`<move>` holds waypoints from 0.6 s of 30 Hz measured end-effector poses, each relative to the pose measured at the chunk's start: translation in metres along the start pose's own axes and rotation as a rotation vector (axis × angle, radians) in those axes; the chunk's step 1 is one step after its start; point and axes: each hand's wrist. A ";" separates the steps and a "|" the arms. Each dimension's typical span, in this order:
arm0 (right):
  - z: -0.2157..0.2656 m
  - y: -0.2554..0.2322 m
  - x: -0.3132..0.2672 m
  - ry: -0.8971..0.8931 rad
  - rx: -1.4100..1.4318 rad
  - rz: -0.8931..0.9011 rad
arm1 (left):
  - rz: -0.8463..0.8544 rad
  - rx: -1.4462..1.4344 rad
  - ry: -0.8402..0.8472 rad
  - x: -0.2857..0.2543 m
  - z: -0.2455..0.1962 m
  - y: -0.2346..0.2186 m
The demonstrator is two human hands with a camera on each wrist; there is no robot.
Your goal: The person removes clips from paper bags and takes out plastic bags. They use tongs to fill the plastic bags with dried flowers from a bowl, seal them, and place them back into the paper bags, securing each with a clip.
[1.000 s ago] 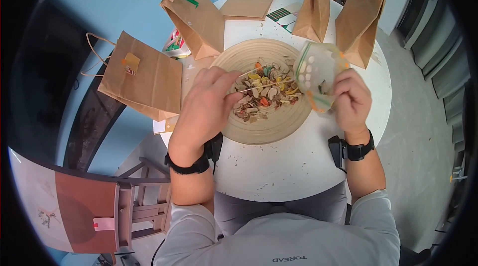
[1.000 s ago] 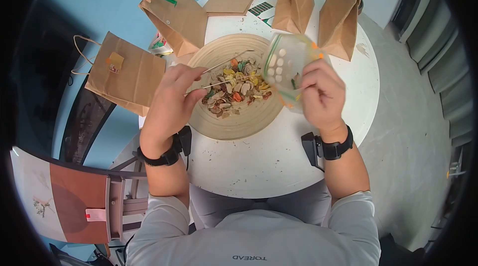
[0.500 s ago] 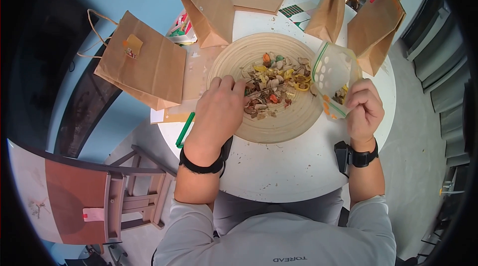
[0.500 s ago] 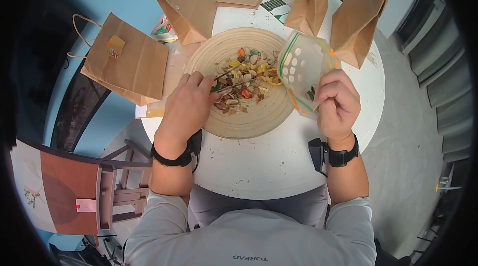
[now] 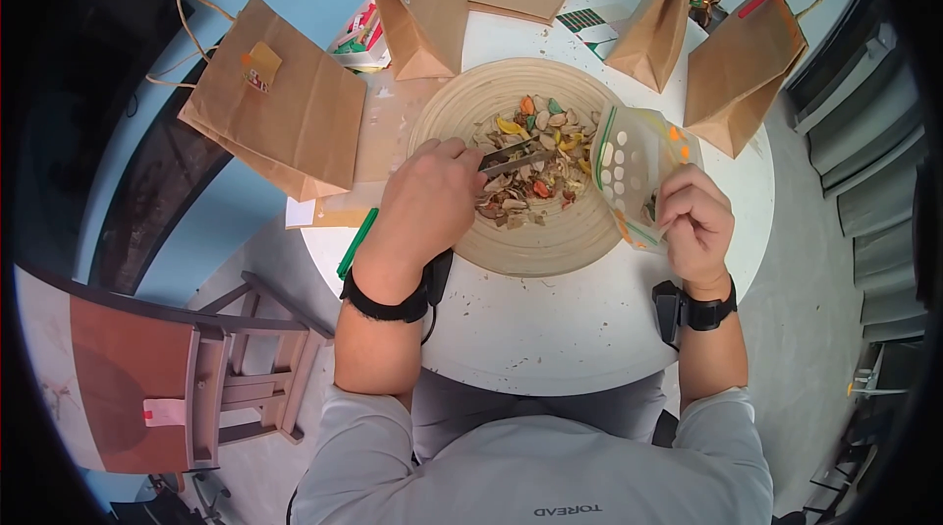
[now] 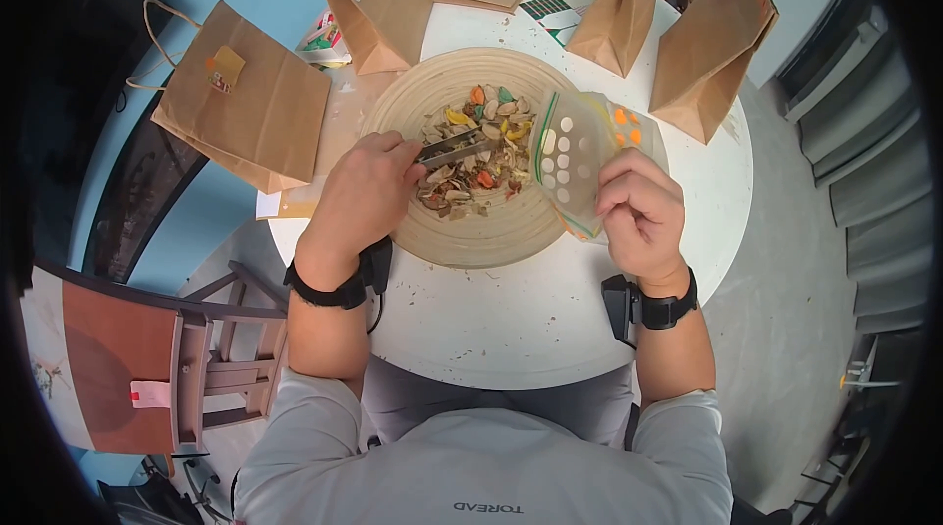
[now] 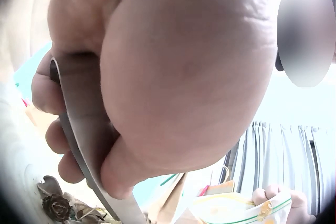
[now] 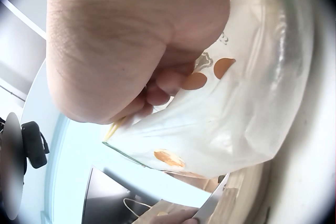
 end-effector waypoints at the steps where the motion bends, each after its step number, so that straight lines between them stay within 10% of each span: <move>1: 0.000 0.000 0.000 0.001 -0.002 0.009 | -0.005 -0.005 -0.001 0.000 0.000 0.000; 18: 0.003 -0.001 0.000 0.027 0.053 0.090 | -0.043 -0.237 0.152 0.002 -0.045 -0.014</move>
Point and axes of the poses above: each hand's wrist, its own x-axis towards the middle knuckle, its own y-axis out of the palm, z = x × y, and after that the axes turned 12 degrees about -x, right-handed
